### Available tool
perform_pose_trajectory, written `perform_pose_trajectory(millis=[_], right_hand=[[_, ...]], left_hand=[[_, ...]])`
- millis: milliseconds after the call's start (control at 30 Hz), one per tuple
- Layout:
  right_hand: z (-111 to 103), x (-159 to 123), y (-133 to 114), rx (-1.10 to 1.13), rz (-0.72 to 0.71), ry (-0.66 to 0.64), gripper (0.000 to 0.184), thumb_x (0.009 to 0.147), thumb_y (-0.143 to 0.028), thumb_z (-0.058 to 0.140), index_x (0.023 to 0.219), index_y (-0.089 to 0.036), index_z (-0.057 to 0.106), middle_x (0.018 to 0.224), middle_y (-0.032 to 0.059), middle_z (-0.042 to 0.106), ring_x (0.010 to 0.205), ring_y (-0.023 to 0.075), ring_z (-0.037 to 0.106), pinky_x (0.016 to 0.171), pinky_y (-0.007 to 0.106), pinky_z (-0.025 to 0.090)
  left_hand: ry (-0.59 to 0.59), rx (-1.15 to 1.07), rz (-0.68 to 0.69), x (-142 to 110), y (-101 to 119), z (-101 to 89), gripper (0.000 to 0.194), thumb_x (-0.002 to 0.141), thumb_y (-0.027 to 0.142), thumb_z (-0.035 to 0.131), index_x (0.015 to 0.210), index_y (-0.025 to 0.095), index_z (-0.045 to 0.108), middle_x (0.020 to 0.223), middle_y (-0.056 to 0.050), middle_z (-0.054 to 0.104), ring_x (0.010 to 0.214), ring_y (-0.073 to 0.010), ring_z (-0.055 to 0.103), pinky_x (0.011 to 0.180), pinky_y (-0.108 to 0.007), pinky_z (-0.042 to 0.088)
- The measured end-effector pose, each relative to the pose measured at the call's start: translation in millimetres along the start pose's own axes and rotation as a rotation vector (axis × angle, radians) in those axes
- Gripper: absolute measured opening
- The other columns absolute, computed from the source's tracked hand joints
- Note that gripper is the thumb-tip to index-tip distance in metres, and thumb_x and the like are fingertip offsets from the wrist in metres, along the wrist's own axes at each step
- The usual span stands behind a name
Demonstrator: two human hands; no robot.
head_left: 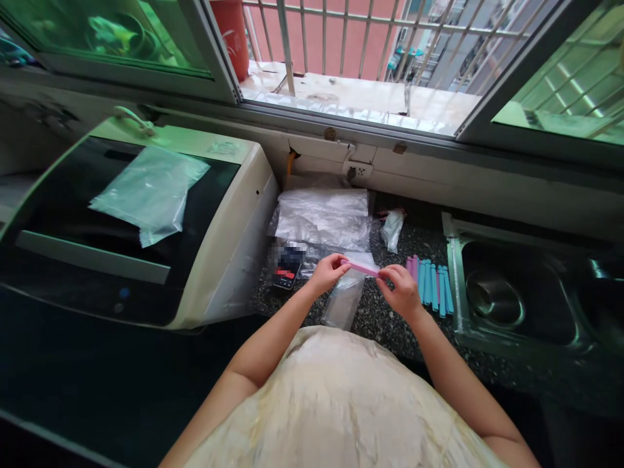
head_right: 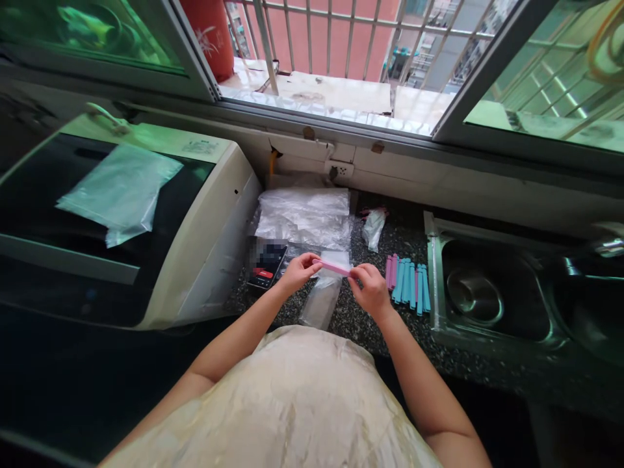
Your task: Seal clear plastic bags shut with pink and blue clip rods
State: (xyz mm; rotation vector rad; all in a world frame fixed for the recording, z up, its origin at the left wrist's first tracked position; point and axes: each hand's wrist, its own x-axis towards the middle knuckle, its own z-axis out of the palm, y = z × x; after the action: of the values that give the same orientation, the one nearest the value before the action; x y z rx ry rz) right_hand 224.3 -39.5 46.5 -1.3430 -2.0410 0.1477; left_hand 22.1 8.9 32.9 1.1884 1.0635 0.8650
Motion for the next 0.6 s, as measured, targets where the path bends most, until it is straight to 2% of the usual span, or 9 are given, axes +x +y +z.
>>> perform_pose_trajectory(millis=[100, 167, 233, 333, 400, 467, 533, 600], right_hand=[[6, 4, -17, 0.039, 0.013, 0.022, 0.005, 0.079, -0.018, 0.051, 0.081, -0.02, 0.055, 0.077, 0.0047, 0.056, 0.073, 0.0171, 0.055, 0.066, 0.031, 0.048], [8, 8, -26, 0.073, 0.023, 0.04, 0.005, 0.079, -0.018, 0.051, 0.081, -0.02, 0.055, 0.076, 0.0047, 0.055, 0.072, 0.0165, 0.055, 0.065, 0.03, 0.048], [8, 14, -34, 0.106, 0.031, 0.06, 0.005, 0.079, -0.017, 0.051, 0.081, -0.02, 0.055, 0.077, 0.0048, 0.055, 0.072, 0.0162, 0.055, 0.064, 0.029, 0.048], [3, 21, -43, 0.144, 0.037, 0.076, 0.005, 0.079, -0.018, 0.051, 0.082, -0.02, 0.054, 0.078, 0.0049, 0.055, 0.072, 0.0162, 0.055, 0.064, 0.03, 0.049], [-1, 25, -48, 0.167, 0.043, 0.073, 0.004, 0.08, -0.018, 0.051, 0.082, -0.02, 0.054, 0.078, 0.0047, 0.055, 0.071, 0.0157, 0.055, 0.064, 0.03, 0.049], [-5, 27, -53, 0.19, 0.047, 0.07, 0.003, 0.08, -0.019, 0.051, 0.081, -0.02, 0.054, 0.077, 0.0042, 0.055, 0.069, 0.0147, 0.054, 0.062, 0.029, 0.049], [-8, 29, -57, 0.214, 0.048, 0.071, 0.003, 0.079, -0.019, 0.052, 0.081, -0.02, 0.054, 0.077, 0.0038, 0.054, 0.067, 0.0137, 0.054, 0.059, 0.027, 0.049], [-9, 29, -59, 0.237, 0.042, 0.074, 0.002, 0.079, -0.018, 0.053, 0.081, -0.019, 0.054, 0.077, 0.0036, 0.054, 0.066, 0.0131, 0.053, 0.058, 0.026, 0.048]], left_hand=[[0.004, 0.034, 0.037, -4, 4, -14.2, 0.03, 0.067, 0.039, 0.063, 0.079, 0.013, 0.058, 0.067, 0.001, 0.054, 0.06, -0.0084, 0.047, 0.058, -0.021, 0.037], [-0.005, 0.091, 0.11, -7, 8, -24.0, 0.029, 0.069, 0.039, 0.061, 0.082, 0.014, 0.058, 0.074, -0.001, 0.056, 0.067, -0.0105, 0.051, 0.063, -0.022, 0.04], [-0.015, 0.166, 0.212, -7, 11, -33.0, 0.03, 0.07, 0.038, 0.061, 0.09, 0.016, 0.058, 0.09, -0.005, 0.059, 0.083, -0.0142, 0.054, 0.075, -0.025, 0.042], [-0.016, 0.34, 0.29, -6, 5, -42.1, 0.048, 0.062, 0.035, 0.069, 0.105, 0.019, 0.055, 0.112, -0.007, 0.055, 0.106, -0.0198, 0.048, 0.091, -0.03, 0.037], [-0.026, 0.467, 0.208, -5, -9, -43.7, 0.057, 0.054, 0.032, 0.074, 0.106, 0.017, 0.056, 0.11, -0.008, 0.056, 0.105, -0.0219, 0.048, 0.091, -0.032, 0.038], [-0.065, 0.509, 0.059, -5, -29, -41.4, 0.053, 0.055, 0.028, 0.072, 0.104, 0.015, 0.057, 0.097, -0.006, 0.061, 0.09, -0.0196, 0.054, 0.081, -0.03, 0.043], [-0.126, 0.482, -0.019, -6, -48, -36.4, 0.044, 0.058, 0.024, 0.069, 0.1, 0.014, 0.059, 0.091, -0.004, 0.063, 0.081, -0.0166, 0.056, 0.074, -0.028, 0.044], [-0.143, 0.484, -0.108, -8, -64, -30.5, 0.026, 0.063, 0.025, 0.064, 0.086, 0.012, 0.063, 0.081, -0.004, 0.065, 0.073, -0.0154, 0.057, 0.069, -0.026, 0.045]])
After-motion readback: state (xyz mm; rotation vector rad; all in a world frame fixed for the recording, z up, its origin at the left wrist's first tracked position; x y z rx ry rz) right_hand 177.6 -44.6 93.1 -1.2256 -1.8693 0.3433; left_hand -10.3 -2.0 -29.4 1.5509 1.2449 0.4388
